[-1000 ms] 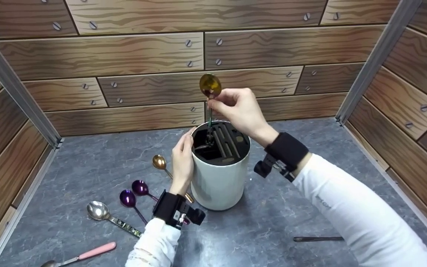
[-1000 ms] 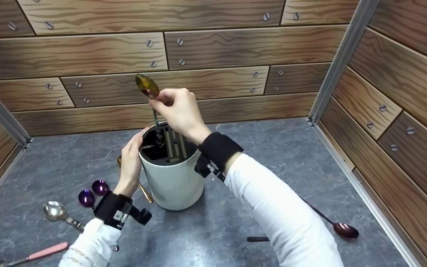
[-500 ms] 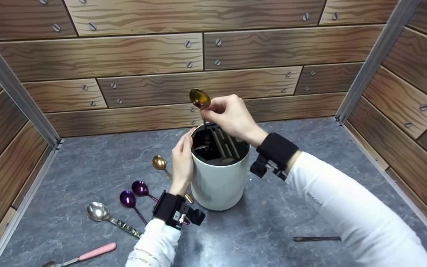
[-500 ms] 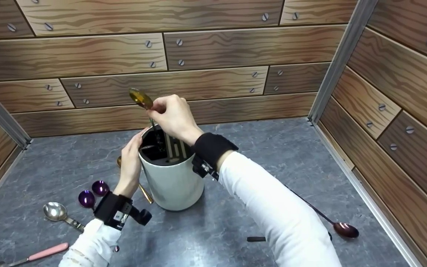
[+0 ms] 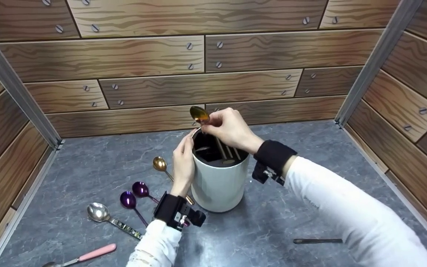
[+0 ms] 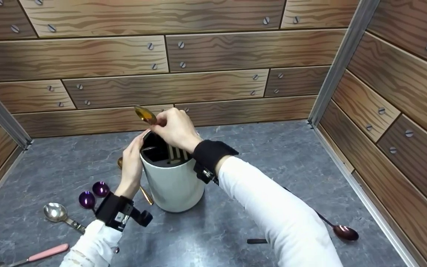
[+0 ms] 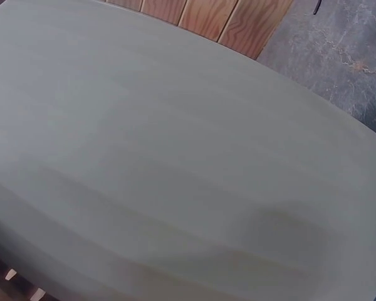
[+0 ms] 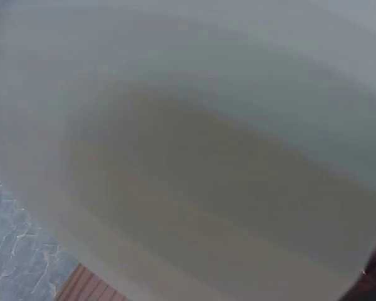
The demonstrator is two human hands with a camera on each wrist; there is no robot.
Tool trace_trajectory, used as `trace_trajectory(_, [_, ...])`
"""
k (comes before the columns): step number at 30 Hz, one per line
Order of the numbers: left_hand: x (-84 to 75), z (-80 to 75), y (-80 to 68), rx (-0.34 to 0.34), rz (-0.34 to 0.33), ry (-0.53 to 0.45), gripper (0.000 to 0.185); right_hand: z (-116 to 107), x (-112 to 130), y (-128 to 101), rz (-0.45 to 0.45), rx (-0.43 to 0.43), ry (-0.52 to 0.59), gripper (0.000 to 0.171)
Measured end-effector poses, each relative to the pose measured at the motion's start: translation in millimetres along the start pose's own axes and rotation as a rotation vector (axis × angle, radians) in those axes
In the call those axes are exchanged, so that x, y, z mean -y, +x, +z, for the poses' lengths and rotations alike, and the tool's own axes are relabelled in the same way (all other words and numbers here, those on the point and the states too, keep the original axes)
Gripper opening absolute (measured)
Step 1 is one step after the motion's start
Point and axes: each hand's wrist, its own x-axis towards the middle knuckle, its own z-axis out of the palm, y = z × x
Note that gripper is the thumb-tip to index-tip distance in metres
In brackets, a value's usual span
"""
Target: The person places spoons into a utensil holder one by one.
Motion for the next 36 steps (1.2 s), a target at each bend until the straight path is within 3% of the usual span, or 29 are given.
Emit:
trace_trajectory(12, [2.3,0.8,-0.2,-0.007,-0.016,-0.004,0.040,9.4,-4.3,-1.8,0.005,0.087,-0.089,0.013])
trace_trajectory(24, [0.8,-0.8,-0.9,-0.039,-0.030,0.048,0.041,15.8,-4.9,1.2,-0.081,0.102,-0.226,0.011])
trace_trajectory(36, [-0.1,0.4,-2.3,-0.035,-0.036,0.027,0.041,18.1,-4.1,-0.2,-0.052,0.105,-0.206,0.011])
